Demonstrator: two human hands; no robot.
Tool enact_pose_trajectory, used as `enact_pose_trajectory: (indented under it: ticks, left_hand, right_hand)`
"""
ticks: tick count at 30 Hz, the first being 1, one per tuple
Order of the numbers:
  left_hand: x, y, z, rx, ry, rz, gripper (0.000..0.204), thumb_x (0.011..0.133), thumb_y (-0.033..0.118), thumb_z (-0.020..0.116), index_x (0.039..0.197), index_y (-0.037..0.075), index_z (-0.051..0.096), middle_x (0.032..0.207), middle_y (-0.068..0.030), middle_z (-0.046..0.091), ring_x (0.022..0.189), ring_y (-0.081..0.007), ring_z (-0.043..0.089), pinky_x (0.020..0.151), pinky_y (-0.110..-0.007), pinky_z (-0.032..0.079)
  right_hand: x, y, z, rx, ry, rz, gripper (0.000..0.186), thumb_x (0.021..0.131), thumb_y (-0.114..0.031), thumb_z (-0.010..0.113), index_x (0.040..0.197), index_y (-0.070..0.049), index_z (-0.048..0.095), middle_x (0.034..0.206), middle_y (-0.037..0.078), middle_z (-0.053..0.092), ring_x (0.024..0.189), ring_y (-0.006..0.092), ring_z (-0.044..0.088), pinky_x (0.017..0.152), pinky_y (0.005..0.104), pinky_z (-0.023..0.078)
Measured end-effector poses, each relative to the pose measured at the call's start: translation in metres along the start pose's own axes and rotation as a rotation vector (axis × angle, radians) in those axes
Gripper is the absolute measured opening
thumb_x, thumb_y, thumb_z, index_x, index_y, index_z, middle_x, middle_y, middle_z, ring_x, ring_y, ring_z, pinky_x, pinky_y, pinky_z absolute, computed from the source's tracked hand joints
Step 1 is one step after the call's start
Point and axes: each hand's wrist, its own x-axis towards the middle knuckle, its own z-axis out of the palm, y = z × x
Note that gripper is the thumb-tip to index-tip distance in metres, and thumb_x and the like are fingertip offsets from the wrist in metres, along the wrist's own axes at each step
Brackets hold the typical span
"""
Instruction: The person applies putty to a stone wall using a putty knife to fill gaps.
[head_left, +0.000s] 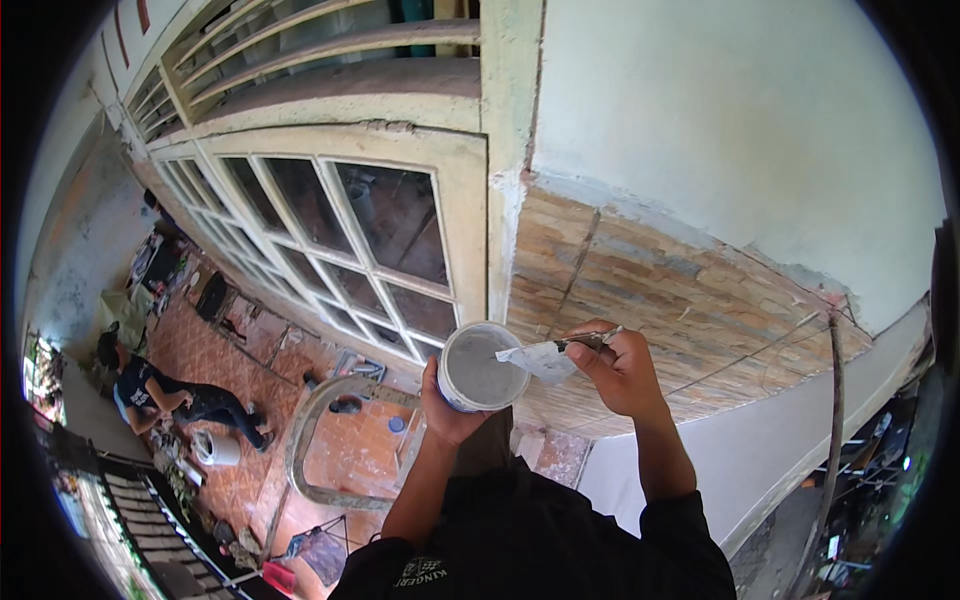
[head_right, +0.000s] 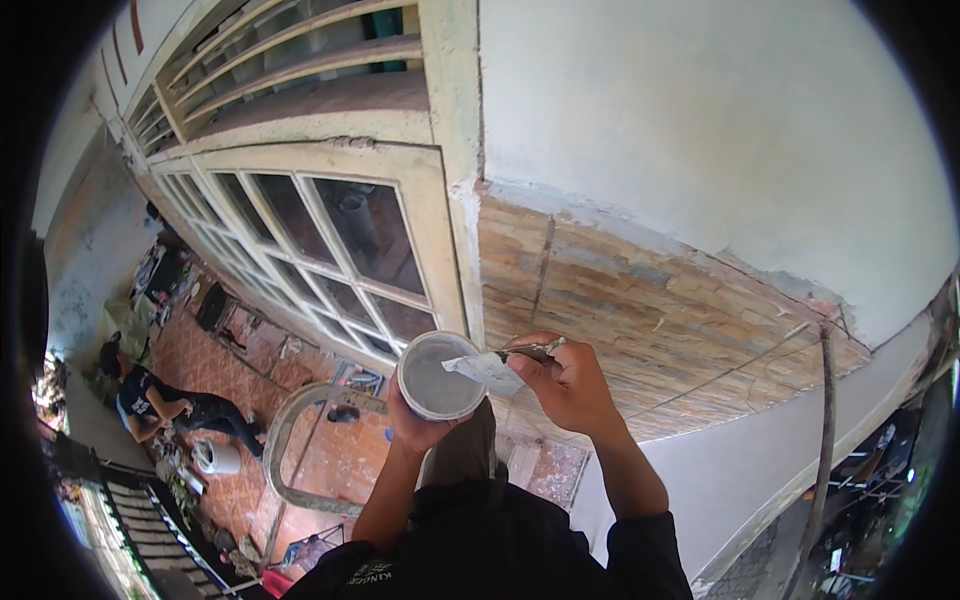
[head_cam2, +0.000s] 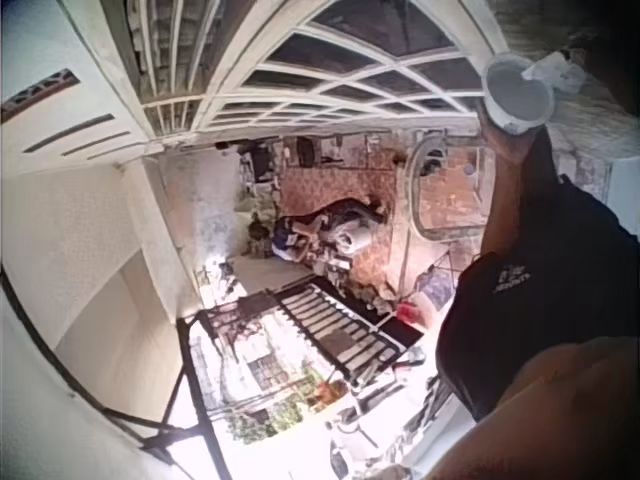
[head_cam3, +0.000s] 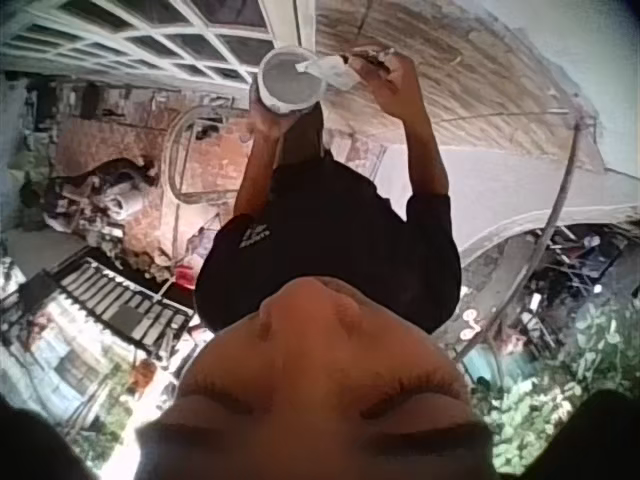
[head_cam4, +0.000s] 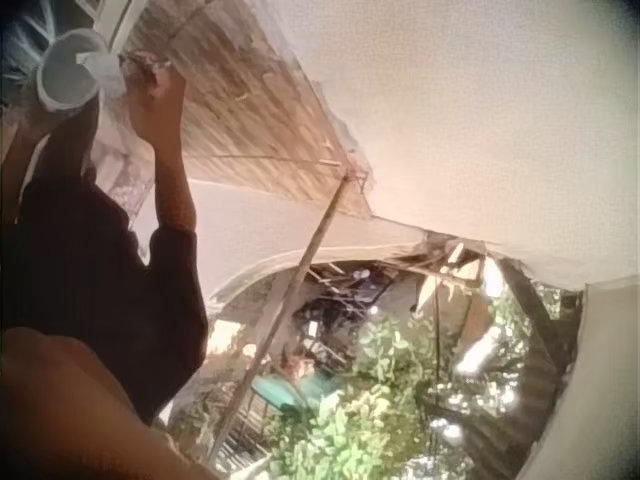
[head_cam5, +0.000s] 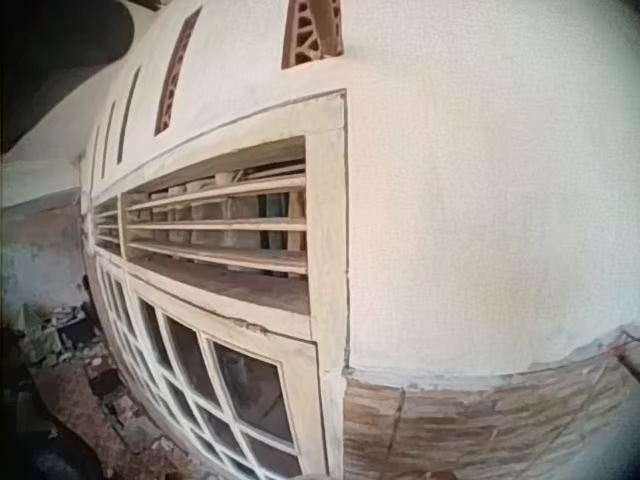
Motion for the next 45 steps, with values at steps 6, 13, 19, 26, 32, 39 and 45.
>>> enact_pose_trajectory:
  ticks: [6,13,19,26,32,39,45]
  left_hand:
    - [0.031,-0.028,0.020,-0.007,-0.036,-0.012,0.067,0.098,0.060,0.026,0.138,0.012,0.051,0.140,-0.0110,0.053,0.130,-0.0322,0.048,0.108,-0.051,0.038]
    - [0.032,-0.044,0.036,-0.086,-0.073,0.027,0.069,0.097,0.061,0.029,0.140,0.011,0.050,0.140,-0.0113,0.053,0.131,-0.0320,0.048,0.110,-0.050,0.035]
    - [0.024,-0.041,0.052,-0.102,-0.077,0.019,0.071,0.096,0.063,0.030,0.140,0.011,0.049,0.140,-0.0123,0.053,0.131,-0.0322,0.048,0.109,-0.051,0.036]
    - [0.019,-0.027,0.063,0.004,-0.091,0.153,0.074,0.096,0.065,0.029,0.140,0.010,0.049,0.138,-0.0109,0.055,0.127,-0.0316,0.052,0.108,-0.051,0.038]
    - [0.006,-0.017,0.044,0.057,-0.019,0.134,0.076,0.094,0.069,0.030,0.143,0.013,0.046,0.142,-0.0112,0.051,0.131,-0.0334,0.048,0.105,-0.057,0.037]
    - [-0.010,-0.023,0.037,0.000,0.129,0.113,0.067,0.093,0.066,0.031,0.139,0.020,0.047,0.141,-0.0092,0.049,0.127,-0.0326,0.047,0.096,-0.056,0.039]
    - [-0.021,-0.049,0.007,-0.066,0.167,0.011,0.067,0.092,0.065,0.032,0.138,0.020,0.047,0.139,-0.0098,0.049,0.127,-0.0335,0.046,0.098,-0.056,0.038]
  right_hand:
    - [-0.004,-0.021,-0.015,-0.114,0.019,0.133,0.020,0.096,-0.011,0.064,0.107,0.006,0.065,0.091,0.008,0.068,0.084,0.0095,0.062,0.074,0.0249,0.051]
    - [0.001,-0.040,-0.021,-0.201,0.002,0.056,0.016,0.096,-0.011,0.064,0.102,0.004,0.066,0.085,0.004,0.067,0.078,0.0070,0.060,0.069,0.0230,0.049]
    - [0.007,-0.071,-0.012,-0.399,-0.135,-0.410,0.011,0.096,-0.008,0.061,0.100,0.001,0.065,0.082,0.005,0.068,0.076,0.0091,0.063,0.068,0.0236,0.050]
    - [0.011,-0.031,-0.004,-0.022,0.243,0.183,0.021,0.097,-0.021,0.063,0.102,0.000,0.061,0.087,0.003,0.066,0.078,0.0080,0.063,0.069,0.0255,0.052]
    - [0.016,-0.006,0.015,0.243,0.214,0.275,0.025,0.097,-0.025,0.064,0.097,-0.001,0.063,0.084,0.001,0.064,0.076,0.0068,0.060,0.065,0.0250,0.050]
    - [0.008,-0.029,0.007,-0.126,0.267,-0.159,0.021,0.097,-0.016,0.063,0.106,0.003,0.066,0.083,0.003,0.068,0.079,0.0082,0.062,0.069,0.0254,0.051]
    - [0.058,-0.043,-0.009,-0.834,0.424,-0.624,0.031,0.087,0.001,0.063,0.117,-0.004,0.067,0.110,0.014,0.069,0.103,0.0248,0.068,0.086,0.0342,0.055]
